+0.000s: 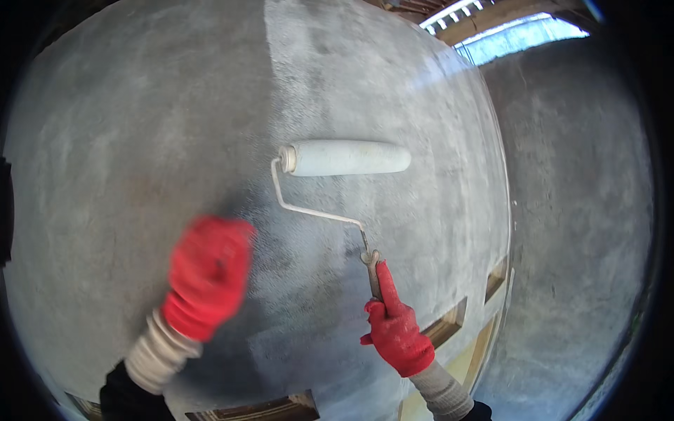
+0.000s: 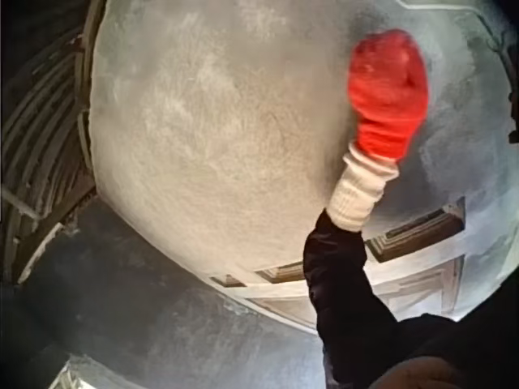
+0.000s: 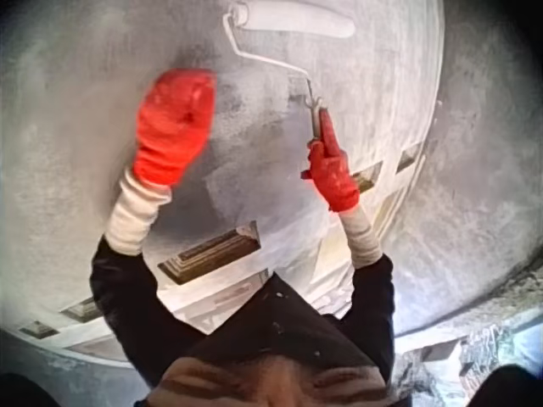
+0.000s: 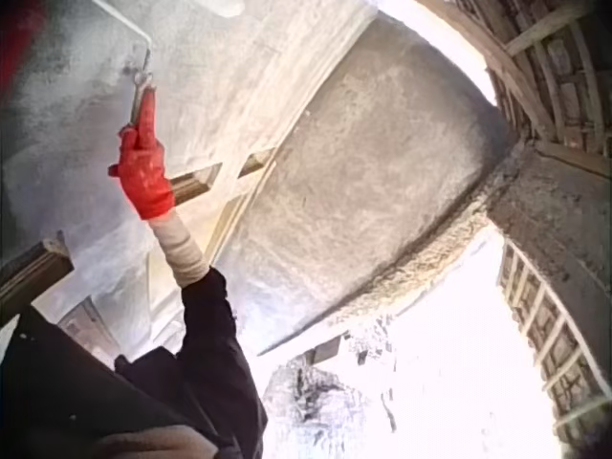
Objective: The person applies paint to an exterior concrete wall using a paint roller.
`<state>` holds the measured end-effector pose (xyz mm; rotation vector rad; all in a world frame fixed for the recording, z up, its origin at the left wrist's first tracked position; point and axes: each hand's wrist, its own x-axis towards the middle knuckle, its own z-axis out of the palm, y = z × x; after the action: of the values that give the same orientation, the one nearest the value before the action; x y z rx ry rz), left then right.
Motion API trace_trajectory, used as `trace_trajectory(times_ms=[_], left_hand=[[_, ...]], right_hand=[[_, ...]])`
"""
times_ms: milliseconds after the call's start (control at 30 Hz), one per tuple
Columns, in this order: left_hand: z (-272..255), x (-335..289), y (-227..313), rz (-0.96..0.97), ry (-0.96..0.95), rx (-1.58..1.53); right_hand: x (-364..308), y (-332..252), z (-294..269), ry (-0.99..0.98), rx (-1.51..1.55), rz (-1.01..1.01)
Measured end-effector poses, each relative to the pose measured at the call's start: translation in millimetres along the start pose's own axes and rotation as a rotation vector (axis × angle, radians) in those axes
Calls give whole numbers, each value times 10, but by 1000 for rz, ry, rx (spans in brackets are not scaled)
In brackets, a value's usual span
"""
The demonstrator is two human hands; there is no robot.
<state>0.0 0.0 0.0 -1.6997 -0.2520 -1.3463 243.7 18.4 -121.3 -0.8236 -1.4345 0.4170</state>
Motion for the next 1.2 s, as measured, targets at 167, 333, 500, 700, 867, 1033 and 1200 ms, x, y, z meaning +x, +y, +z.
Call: trace_trajectory(times_ms=[167,333,500,700,867,1033,1200], left_hand=[[551,-197,1159,-490,-459,-548],[1108,55,1686,-558,-683,-988],[1282,185,2125,-1071,-619,-1814],[1448,-225,2158,-1426,-549,-1799],[1465,-358,2159,-1495,-590,-1324],[1589,-584,2186,-1594,-496,-1107],[1799,-767,2101,-1586,-485,-1087]], right_hand=[[-585,-400,-312,-33,452,70],[-984,-240,-715,-138,1288,67],[-1445,265,-597,-471,2001,146],[-1617,715,-306,-594,2106,300],[-1690,972,-536,-324,1076,383],[-1679,786,-426,-48,624,399],[-1459,744,-350,9,328,481]])
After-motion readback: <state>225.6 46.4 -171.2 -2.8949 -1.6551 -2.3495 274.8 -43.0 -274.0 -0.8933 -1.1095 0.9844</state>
